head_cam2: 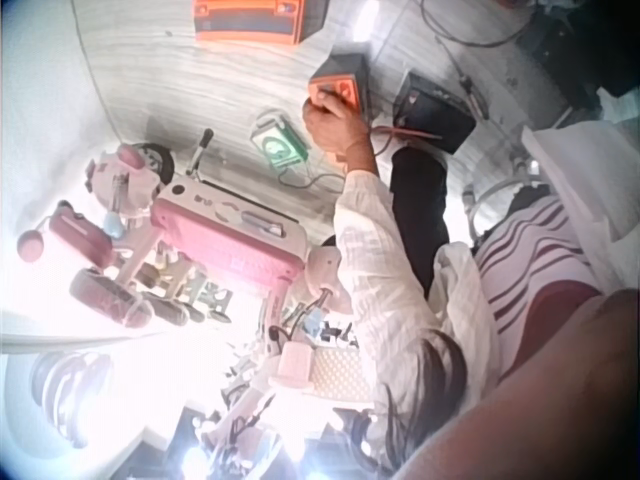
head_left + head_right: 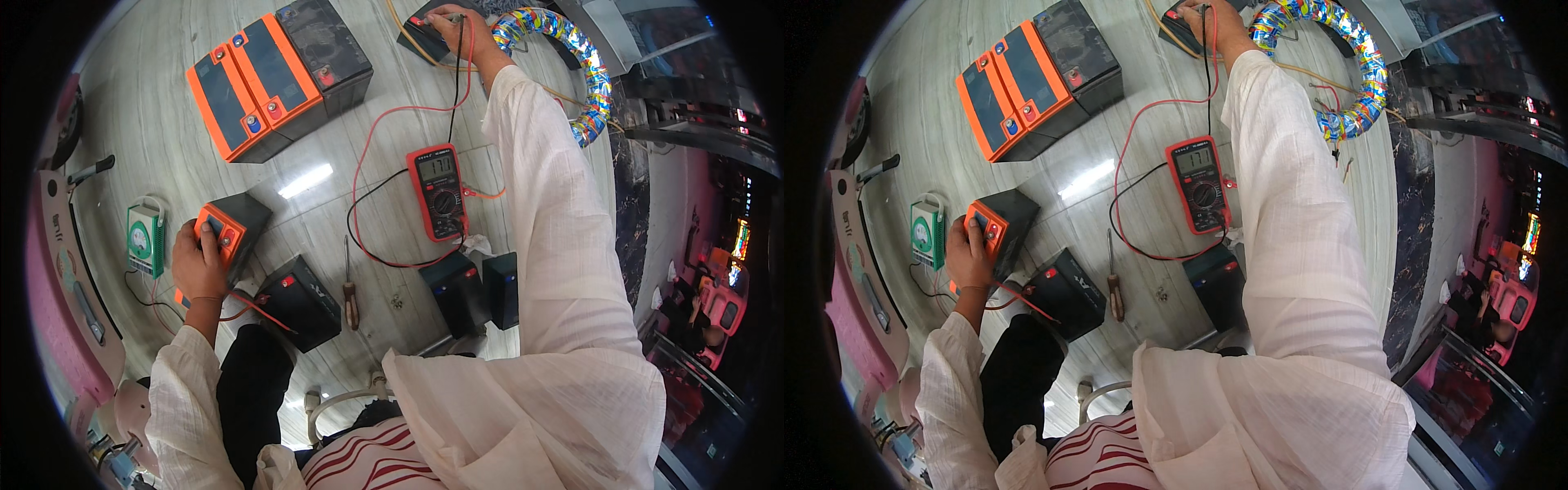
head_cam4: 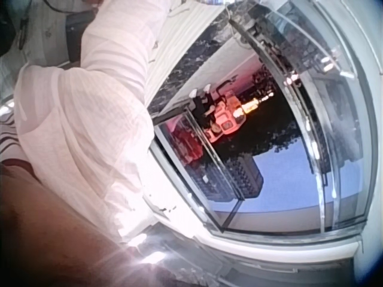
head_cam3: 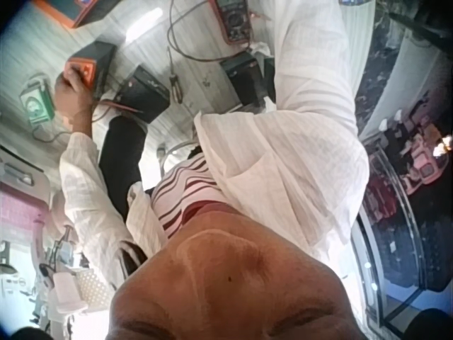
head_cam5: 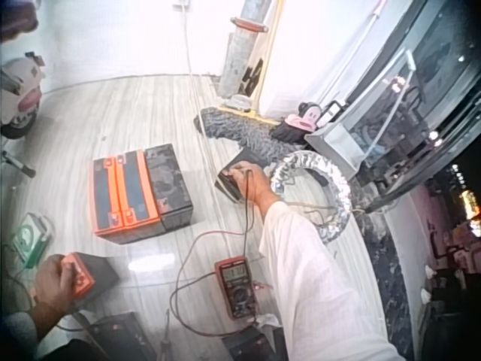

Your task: The person retrieves a wipe, walks through a showroom of electric scooters, and sits on the floor. They then use a screwdriver and multimeter to connect wires and test several small batteries.

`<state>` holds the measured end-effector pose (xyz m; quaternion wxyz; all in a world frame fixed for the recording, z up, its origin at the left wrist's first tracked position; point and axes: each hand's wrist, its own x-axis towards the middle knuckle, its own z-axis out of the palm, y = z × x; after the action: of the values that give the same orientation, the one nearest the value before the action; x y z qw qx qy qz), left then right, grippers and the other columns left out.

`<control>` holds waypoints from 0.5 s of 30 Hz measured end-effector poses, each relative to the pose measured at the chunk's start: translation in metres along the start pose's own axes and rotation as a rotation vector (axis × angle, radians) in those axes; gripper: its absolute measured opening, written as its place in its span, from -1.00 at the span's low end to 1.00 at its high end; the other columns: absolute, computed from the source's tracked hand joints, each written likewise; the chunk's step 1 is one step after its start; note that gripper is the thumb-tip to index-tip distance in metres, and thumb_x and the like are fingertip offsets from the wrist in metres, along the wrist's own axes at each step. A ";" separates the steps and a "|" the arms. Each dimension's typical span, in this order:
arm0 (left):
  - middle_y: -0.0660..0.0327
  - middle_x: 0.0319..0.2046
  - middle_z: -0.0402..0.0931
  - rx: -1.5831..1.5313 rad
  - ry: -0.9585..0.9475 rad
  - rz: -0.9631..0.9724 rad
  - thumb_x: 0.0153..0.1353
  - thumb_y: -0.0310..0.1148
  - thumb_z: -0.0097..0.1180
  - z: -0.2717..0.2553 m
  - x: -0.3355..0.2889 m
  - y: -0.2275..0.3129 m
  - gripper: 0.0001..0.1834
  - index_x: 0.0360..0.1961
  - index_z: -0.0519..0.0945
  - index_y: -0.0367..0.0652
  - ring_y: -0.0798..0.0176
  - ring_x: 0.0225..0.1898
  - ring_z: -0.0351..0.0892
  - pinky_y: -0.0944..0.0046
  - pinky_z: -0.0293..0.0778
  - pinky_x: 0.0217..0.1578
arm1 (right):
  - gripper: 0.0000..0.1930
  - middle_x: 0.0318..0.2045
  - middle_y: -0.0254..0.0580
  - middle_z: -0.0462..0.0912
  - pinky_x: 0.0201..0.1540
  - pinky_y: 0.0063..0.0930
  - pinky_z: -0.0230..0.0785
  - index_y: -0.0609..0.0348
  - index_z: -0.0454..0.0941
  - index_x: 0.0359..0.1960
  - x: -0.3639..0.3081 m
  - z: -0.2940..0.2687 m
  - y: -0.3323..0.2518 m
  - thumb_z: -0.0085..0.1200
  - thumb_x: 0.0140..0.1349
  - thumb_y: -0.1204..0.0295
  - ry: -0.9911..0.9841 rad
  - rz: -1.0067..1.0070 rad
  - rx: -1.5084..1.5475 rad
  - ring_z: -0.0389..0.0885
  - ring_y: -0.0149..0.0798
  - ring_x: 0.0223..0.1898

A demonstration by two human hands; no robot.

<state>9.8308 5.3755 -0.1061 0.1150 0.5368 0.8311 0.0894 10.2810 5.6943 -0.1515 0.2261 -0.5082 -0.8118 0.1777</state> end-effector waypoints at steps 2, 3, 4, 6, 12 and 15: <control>0.02 -0.14 0.60 0.004 0.006 0.010 0.38 0.03 -0.15 0.002 0.000 -0.001 -0.47 0.00 0.57 -0.22 -0.08 -0.12 0.57 0.04 0.44 -0.10 | -0.63 -0.18 0.05 0.68 0.01 -0.26 0.41 0.19 0.68 -0.22 0.000 0.000 0.000 -0.03 0.27 0.15 0.005 0.037 0.027 0.61 0.09 -0.08; 0.02 -0.14 0.60 0.006 0.008 0.015 0.38 0.03 -0.15 0.003 0.000 -0.002 -0.47 0.00 0.57 -0.22 -0.08 -0.12 0.57 0.04 0.44 -0.10 | -0.62 -0.18 0.04 0.68 0.01 -0.26 0.41 0.19 0.68 -0.22 -0.001 0.001 0.000 -0.03 0.28 0.15 0.004 0.040 0.033 0.61 0.09 -0.08; 0.02 -0.14 0.60 0.006 0.012 0.018 0.38 0.03 -0.15 0.002 0.000 -0.001 -0.47 0.00 0.57 -0.22 -0.08 -0.11 0.57 0.04 0.44 -0.09 | -0.62 -0.18 0.04 0.68 0.01 -0.27 0.41 0.19 0.68 -0.22 -0.001 -0.001 0.000 -0.03 0.28 0.14 0.005 0.042 0.038 0.61 0.09 -0.08; 0.02 -0.14 0.59 0.006 0.021 0.025 0.39 0.03 -0.15 0.000 0.000 -0.001 -0.48 0.00 0.57 -0.22 -0.08 -0.11 0.56 0.04 0.44 -0.09 | -0.62 -0.18 0.04 0.69 0.00 -0.26 0.41 0.20 0.68 -0.22 0.002 -0.003 0.000 -0.02 0.28 0.14 -0.007 0.000 -0.012 0.62 0.09 -0.08; 0.01 -0.14 0.59 0.021 0.017 0.037 0.39 0.03 -0.16 0.001 0.000 0.001 -0.48 -0.01 0.56 -0.22 -0.09 -0.11 0.56 0.03 0.44 -0.09 | -0.62 -0.19 0.04 0.69 -0.02 -0.27 0.41 0.21 0.69 -0.24 0.000 0.000 0.004 0.00 0.27 0.13 -0.001 -0.013 0.012 0.62 0.08 -0.09; 0.01 -0.14 0.59 0.029 0.002 0.026 0.39 0.03 -0.17 0.000 0.000 0.003 -0.48 -0.01 0.56 -0.22 -0.09 -0.10 0.56 0.03 0.44 -0.09 | -0.63 -0.19 0.03 0.69 -0.03 -0.27 0.41 0.21 0.69 -0.24 -0.001 -0.002 0.004 0.02 0.27 0.14 -0.006 -0.015 0.020 0.63 0.07 -0.10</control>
<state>9.8333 5.3770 -0.1056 0.1052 0.5491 0.8253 0.0791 10.2856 5.6955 -0.1522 0.2299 -0.4992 -0.8146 0.1856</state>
